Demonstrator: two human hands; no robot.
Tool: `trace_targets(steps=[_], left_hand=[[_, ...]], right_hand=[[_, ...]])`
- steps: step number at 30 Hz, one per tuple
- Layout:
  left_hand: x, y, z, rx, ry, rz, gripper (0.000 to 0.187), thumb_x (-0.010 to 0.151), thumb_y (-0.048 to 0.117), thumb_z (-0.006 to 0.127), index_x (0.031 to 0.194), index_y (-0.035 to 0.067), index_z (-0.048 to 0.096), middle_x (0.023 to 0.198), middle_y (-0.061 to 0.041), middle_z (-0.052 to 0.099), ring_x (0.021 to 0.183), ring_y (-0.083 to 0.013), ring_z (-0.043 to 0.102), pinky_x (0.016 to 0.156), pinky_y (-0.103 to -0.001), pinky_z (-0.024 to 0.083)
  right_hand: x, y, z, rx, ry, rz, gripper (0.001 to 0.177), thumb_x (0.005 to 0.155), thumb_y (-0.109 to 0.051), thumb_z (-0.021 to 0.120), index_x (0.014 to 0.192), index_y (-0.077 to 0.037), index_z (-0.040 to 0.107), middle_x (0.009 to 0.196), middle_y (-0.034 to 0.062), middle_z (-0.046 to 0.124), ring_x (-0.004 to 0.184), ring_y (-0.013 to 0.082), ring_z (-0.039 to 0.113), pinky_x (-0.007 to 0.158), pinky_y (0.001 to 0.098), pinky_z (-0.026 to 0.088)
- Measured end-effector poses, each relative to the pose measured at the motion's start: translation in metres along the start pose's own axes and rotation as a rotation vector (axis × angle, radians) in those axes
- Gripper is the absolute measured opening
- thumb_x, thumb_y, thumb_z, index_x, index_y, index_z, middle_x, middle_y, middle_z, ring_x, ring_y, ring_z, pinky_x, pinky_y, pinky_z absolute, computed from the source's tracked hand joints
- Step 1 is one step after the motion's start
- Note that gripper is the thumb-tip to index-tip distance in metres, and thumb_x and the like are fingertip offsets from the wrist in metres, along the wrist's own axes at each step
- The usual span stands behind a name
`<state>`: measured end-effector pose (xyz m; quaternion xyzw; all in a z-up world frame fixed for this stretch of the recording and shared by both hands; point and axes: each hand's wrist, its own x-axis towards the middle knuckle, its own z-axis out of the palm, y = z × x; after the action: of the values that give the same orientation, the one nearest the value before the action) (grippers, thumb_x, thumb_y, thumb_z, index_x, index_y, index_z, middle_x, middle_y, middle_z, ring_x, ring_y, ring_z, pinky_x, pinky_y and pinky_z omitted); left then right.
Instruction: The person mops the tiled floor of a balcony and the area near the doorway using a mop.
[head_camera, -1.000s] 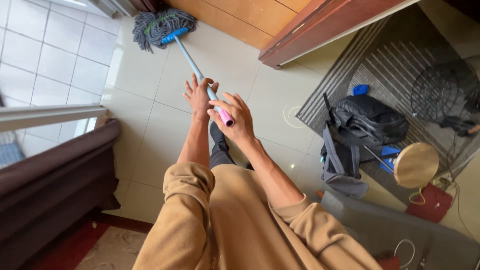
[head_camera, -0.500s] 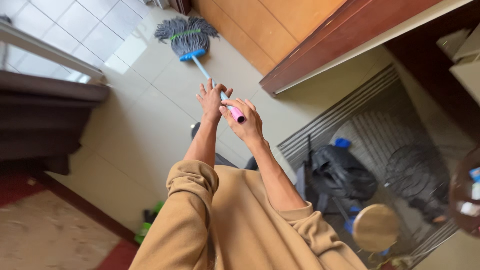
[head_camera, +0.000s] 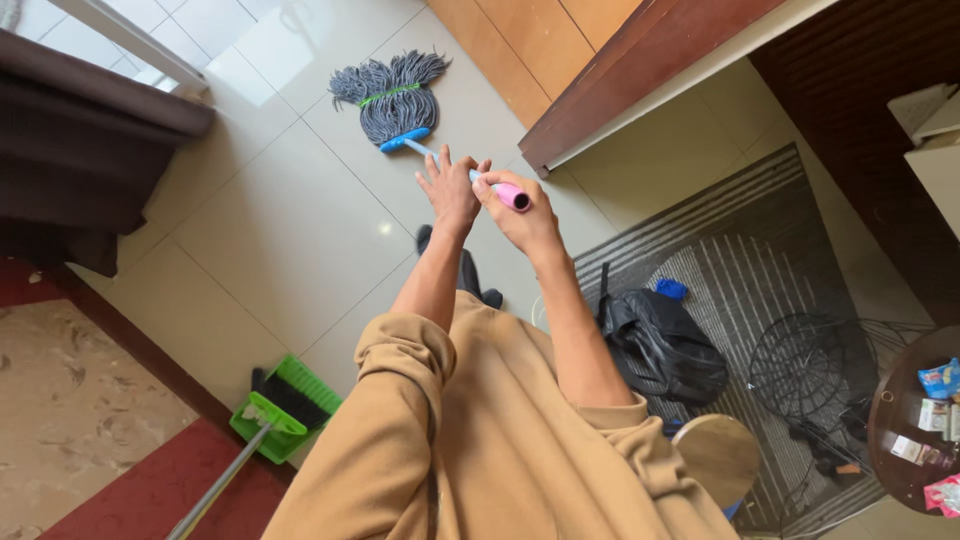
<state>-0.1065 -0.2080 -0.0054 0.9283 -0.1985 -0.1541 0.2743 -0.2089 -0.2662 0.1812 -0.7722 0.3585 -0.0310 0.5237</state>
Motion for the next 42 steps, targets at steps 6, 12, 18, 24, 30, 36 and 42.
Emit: trace_targets(steps=[6,12,18,24,30,36,42], left_hand=[[0.019,0.014,-0.005,-0.048,-0.03,-0.064,0.039,0.097,0.052,0.058,0.104,0.017,0.076,0.156,-0.02,0.041,0.149,-0.0491,0.024,0.115,-0.073,0.015],[0.063,0.025,0.007,-0.046,0.039,-0.082,0.037,0.1,0.048,0.057,0.101,0.016,0.076,0.155,-0.018,0.046,0.149,-0.0477,0.029,0.116,-0.073,0.017],[0.127,0.033,0.019,-0.056,0.122,-0.129,0.034,0.099,0.046,0.057,0.103,0.017,0.075,0.153,-0.015,0.049,0.146,-0.0474,0.032,0.116,-0.073,0.019],[0.178,0.031,0.02,-0.047,0.147,-0.212,0.034,0.102,0.047,0.058,0.108,0.017,0.074,0.155,-0.015,0.048,0.148,-0.0462,0.032,0.116,-0.074,0.019],[0.217,0.026,0.001,-0.136,0.134,-0.277,0.031,0.099,0.046,0.059,0.105,0.019,0.074,0.156,-0.016,0.045,0.149,-0.0471,0.027,0.116,-0.073,0.014],[0.243,0.017,-0.012,-0.177,0.039,-0.374,0.027,0.098,0.045,0.062,0.107,0.021,0.072,0.16,-0.017,0.038,0.15,-0.05,0.021,0.117,-0.074,0.011],[0.247,0.009,-0.017,-0.216,-0.019,-0.377,0.032,0.091,0.044,0.068,0.114,0.021,0.069,0.159,-0.026,0.03,0.147,-0.0584,0.011,0.11,-0.079,0.007]], right_hand=[[0.028,0.009,0.0,0.085,0.036,-0.249,0.026,0.094,-0.027,0.072,0.103,-0.003,0.073,0.095,0.0097,0.065,0.082,0.0185,0.06,0.077,0.0309,0.051],[0.08,0.005,-0.014,0.075,0.004,-0.295,0.026,0.095,-0.024,0.073,0.108,-0.003,0.076,0.124,0.0192,0.068,0.131,0.033,0.058,0.101,0.0395,0.048],[0.151,-0.013,-0.03,0.027,-0.098,-0.271,0.026,0.093,-0.027,0.071,0.106,-0.004,0.076,0.118,0.0187,0.074,0.137,0.0316,0.059,0.106,0.0391,0.048],[0.206,-0.019,-0.026,-0.007,-0.122,-0.343,0.025,0.091,-0.026,0.073,0.105,-0.005,0.075,0.124,0.0201,0.072,0.132,0.0332,0.062,0.107,0.0405,0.049],[0.243,-0.033,-0.015,-0.036,-0.199,-0.386,0.02,0.093,-0.023,0.072,0.105,-0.006,0.074,0.123,0.0205,0.07,0.135,0.0374,0.058,0.107,0.0422,0.048],[0.262,-0.04,-0.004,-0.036,-0.25,-0.303,0.023,0.093,-0.025,0.072,0.107,-0.006,0.073,0.106,0.0134,0.068,0.1,0.0308,0.067,0.092,0.0376,0.053],[0.266,-0.042,-0.009,0.158,-0.541,-0.017,0.053,0.096,-0.048,0.068,0.134,-0.011,0.065,0.102,0.0107,0.072,0.091,0.0219,0.067,0.083,0.0357,0.055]])
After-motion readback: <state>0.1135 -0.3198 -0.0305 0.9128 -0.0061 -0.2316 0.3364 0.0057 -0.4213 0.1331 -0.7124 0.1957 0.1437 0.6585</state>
